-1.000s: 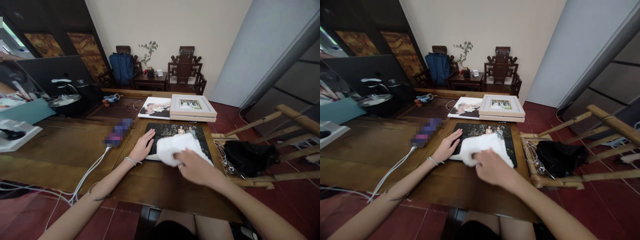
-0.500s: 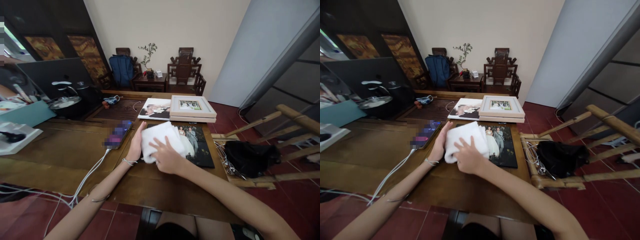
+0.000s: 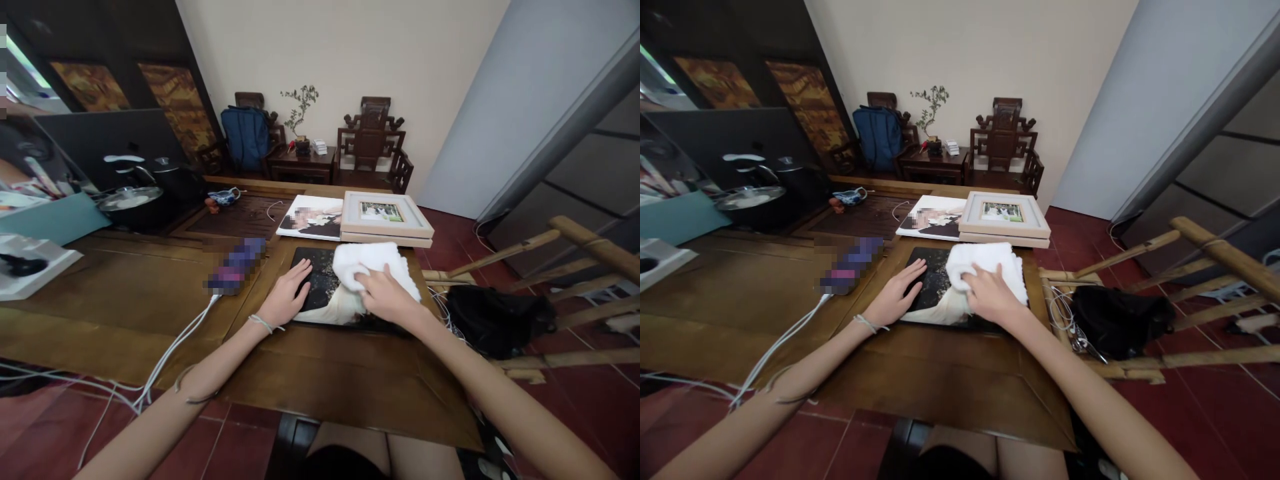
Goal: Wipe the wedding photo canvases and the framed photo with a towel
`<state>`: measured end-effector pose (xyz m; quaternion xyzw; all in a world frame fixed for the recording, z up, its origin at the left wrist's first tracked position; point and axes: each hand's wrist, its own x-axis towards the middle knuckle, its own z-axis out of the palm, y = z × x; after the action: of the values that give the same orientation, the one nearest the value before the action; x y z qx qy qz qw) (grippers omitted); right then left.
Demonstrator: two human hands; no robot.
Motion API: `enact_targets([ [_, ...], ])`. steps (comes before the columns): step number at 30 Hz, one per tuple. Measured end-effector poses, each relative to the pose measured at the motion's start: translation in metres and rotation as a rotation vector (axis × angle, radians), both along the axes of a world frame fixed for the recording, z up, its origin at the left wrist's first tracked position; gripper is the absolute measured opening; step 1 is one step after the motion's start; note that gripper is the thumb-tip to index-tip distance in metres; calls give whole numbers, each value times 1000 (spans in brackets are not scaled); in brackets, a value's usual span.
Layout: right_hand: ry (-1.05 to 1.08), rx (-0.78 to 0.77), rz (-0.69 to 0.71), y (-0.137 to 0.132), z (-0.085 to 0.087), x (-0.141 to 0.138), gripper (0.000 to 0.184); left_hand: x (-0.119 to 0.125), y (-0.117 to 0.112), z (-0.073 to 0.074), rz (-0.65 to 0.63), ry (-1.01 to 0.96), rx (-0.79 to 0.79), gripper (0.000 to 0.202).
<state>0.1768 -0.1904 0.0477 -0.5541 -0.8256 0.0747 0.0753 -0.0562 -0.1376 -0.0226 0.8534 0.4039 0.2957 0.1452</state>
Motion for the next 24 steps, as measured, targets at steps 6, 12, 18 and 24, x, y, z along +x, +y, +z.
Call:
enact_targets([
  [6, 103, 16, 19, 67, 2, -60, 36, -1, 0, 0, 11, -10, 9, 41],
  [12, 154, 39, 8, 74, 0, -70, 34, -1, 0, 0, 14, -20, -10, 42],
  [18, 132, 67, -96, 53, -3, 21, 35, -1, 0, -1, -2, -49, -22, 43],
  [24, 44, 101, -63, -5, -16, 70, 28, 1, 0, -1, 12, -54, -20, 43],
])
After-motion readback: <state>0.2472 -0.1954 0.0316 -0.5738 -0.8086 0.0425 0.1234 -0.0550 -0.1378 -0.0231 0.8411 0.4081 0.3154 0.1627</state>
